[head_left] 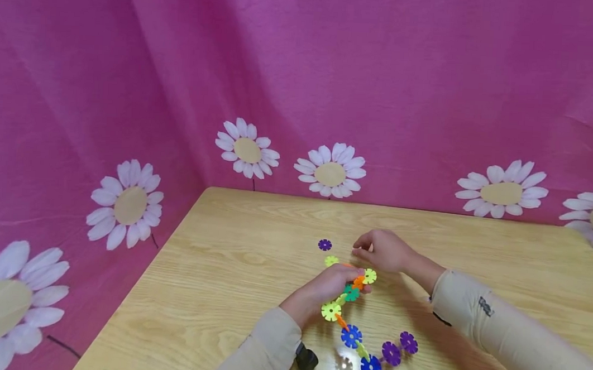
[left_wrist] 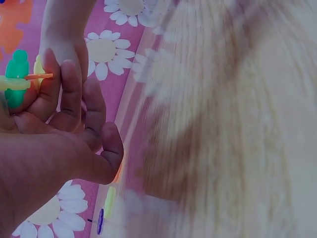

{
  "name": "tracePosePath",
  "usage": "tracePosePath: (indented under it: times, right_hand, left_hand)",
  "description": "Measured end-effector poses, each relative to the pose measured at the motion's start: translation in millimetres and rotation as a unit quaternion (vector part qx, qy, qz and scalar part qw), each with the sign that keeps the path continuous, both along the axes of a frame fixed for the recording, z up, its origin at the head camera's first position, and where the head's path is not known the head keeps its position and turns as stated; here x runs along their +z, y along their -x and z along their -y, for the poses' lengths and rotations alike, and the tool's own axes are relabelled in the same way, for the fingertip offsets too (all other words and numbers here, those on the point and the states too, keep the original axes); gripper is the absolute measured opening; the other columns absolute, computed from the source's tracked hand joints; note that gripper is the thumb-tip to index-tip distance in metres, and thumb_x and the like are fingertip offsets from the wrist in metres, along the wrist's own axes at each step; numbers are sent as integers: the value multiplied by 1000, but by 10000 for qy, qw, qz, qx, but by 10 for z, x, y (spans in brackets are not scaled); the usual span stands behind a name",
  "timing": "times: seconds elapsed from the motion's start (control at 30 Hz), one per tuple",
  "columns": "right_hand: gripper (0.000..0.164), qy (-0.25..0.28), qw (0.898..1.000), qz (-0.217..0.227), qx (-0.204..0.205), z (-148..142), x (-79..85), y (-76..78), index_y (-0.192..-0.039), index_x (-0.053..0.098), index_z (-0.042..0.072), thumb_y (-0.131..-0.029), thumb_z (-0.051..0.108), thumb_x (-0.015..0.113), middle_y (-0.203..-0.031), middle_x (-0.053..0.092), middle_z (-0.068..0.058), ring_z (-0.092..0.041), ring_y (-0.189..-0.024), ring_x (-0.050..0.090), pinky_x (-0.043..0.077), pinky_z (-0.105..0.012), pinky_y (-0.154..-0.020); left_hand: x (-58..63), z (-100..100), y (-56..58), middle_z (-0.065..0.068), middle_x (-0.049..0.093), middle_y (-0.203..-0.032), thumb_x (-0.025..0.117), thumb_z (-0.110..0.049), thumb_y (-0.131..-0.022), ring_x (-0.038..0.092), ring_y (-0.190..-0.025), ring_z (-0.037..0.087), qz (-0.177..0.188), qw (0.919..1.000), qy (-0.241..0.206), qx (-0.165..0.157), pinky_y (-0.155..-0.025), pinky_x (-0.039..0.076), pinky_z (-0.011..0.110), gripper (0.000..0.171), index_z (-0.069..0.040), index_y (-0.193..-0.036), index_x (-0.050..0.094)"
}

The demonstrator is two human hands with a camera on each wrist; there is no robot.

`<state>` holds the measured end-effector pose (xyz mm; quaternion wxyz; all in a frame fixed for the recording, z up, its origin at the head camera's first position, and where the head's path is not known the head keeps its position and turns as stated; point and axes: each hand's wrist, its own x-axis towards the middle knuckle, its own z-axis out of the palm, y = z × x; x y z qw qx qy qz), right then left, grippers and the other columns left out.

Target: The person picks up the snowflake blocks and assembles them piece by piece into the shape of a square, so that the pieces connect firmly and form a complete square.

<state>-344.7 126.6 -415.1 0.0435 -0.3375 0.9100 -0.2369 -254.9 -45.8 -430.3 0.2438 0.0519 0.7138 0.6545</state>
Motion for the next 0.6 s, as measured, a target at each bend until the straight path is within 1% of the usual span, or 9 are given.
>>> tracePosePath:
  times: [0.1, 0.23, 0.3, 0.33, 0.4, 0.47, 0.53, 0.6]
  right_hand:
    - [23, -233, 9993, -267, 150, 110, 7, 87, -109, 75, 1, -94, 17, 69, -88, 74, -3, -8, -66, 57, 51, -30, -66]
    - [28, -359, 9982, -415, 241, 304, -9, 211, -113, 73, 0, -94, 20, 69, -82, 72, -1, -8, -64, 56, 51, -30, -66]
    - [30, -363, 9983, -365, 254, 396, -43, 264, -114, 72, -1, -94, 21, 68, -75, 69, 0, -8, -60, 53, 48, -28, -61]
    - [31, -364, 9987, -267, 236, 436, -64, 288, -115, 72, -1, -94, 22, 68, -70, 66, 1, -8, -58, 50, 45, -27, -58]
    - [33, -376, 9990, -57, 252, 509, -103, 323, -116, 72, 0, -93, 23, 69, -64, 62, 3, -8, -56, 48, 42, -26, -55]
    - [35, -456, 9985, 88, 283, 563, -138, 353, -117, 71, 2, -93, 26, 70, -60, 57, 4, -9, -54, 45, 39, -26, -54]
    - [37, -547, 9979, 140, 319, 606, -161, 377, -117, 72, 4, -91, 29, 73, -60, 56, 6, -9, -55, 46, 39, -26, -55]
    - [35, -575, 9977, 48, 359, 642, -178, 403, -115, 73, 5, -91, 30, 74, -60, 58, 6, -9, -56, 47, 41, -26, -57]
  left_hand:
    - [20, -22, 3, 16, 75, -105, 46, -26, -105, 57, -73, 4, -9, 10000, -1, -36, -71, 44, 16, 36, 1, -114, 68]
    - [19, -10, 3, 18, 75, -105, 46, -27, -105, 57, -77, 4, -183, 9998, 84, -73, -77, 43, 17, 39, 3, -111, 70]
    - [7, 1, 2, 17, 75, -104, 46, -27, -105, 57, -78, 4, -255, 9996, 130, -82, -78, 44, 18, 40, 3, -111, 71]
    - [-1, 7, 3, 16, 75, -103, 46, -27, -105, 58, -79, 4, -282, 9995, 152, -70, -79, 44, 17, 40, 3, -111, 71]
    - [-16, 17, 5, 19, 75, -103, 46, -26, -105, 57, -78, 5, -289, 9995, 75, -55, -75, 45, 17, 39, 4, -110, 71]
    - [-25, 31, 3, 18, 75, -102, 45, -26, -105, 58, -77, 5, -328, 9994, 96, -88, -74, 44, 16, 40, 5, -109, 71]
    - [-26, 40, 6, 20, 74, -102, 45, -25, -105, 57, -75, 5, -376, 9992, 37, -97, -72, 44, 16, 40, 7, -107, 70]
    - [-18, 54, 9, 20, 74, -101, 45, -25, -105, 56, -74, 4, -412, 9991, 28, -109, -72, 44, 16, 41, 8, -107, 70]
